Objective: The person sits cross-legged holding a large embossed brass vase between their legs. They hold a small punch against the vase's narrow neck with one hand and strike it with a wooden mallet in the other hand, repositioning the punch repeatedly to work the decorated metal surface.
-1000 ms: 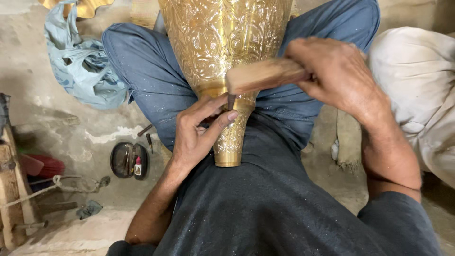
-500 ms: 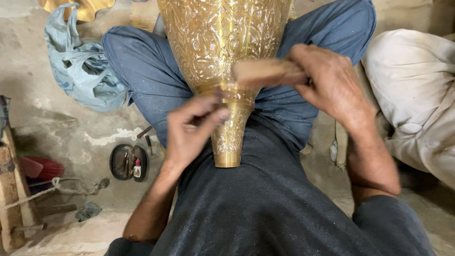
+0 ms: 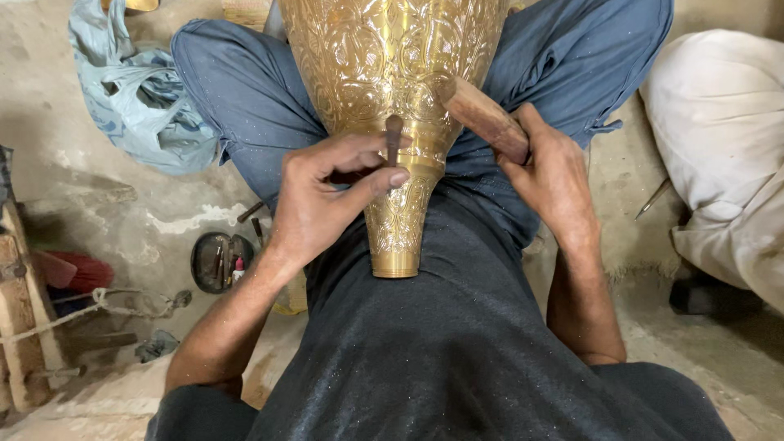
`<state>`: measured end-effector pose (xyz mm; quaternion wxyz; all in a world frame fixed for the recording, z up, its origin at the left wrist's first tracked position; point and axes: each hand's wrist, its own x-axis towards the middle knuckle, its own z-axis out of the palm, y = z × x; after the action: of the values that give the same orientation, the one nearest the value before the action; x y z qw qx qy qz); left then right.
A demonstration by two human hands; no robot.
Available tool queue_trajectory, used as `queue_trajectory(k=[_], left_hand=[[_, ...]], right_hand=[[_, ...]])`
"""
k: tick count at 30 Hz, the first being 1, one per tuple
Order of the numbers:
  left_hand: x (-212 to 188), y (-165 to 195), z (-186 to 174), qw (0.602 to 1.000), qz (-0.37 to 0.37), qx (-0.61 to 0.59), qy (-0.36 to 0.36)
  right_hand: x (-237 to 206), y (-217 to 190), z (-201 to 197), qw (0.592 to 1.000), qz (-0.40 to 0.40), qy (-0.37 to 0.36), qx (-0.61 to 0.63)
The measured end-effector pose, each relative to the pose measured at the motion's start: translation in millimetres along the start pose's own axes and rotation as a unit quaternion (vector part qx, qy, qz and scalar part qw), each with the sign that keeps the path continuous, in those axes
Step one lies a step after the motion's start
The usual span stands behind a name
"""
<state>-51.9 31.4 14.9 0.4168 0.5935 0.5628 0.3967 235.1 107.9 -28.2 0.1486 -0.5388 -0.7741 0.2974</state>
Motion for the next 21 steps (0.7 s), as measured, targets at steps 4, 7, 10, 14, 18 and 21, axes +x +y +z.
queue_trajectory(k=[4,7,10,14,18,21], left_hand=[[1.7,7.6,-0.5,0.999,0.012,-0.021,-0.045],[3.8,7.4,-0.8,0.998,0.041,-0.006,-0.053],[5.1,2.4,-2.0,0.997,0.015,-0.009,-0.075],[3.6,-4.9,0.5,0.995,0.033,-0.009,-0.096],[4.0,-9.5,1.6,0.994,0.015,-0.017,-0.108],[2.3,-9.9,0.9,0.993,-0.039,-0.035,-0.105]], right_hand=[[-2.4,-6.5,-7.0,0.999,-0.028,0.012,0.011],[-0.4,-13.6,-13.5,0.997,-0.057,0.015,0.039],[1.6,-22.2,-20.5,0.993,-0.084,0.027,0.073],[5.0,-34.3,-29.7,0.99,-0.13,0.05,0.02],[9.7,-43.8,-39.0,0.99,-0.127,0.049,-0.032],[10.5,-47.0,-47.4,0.99,-0.134,0.034,-0.025]])
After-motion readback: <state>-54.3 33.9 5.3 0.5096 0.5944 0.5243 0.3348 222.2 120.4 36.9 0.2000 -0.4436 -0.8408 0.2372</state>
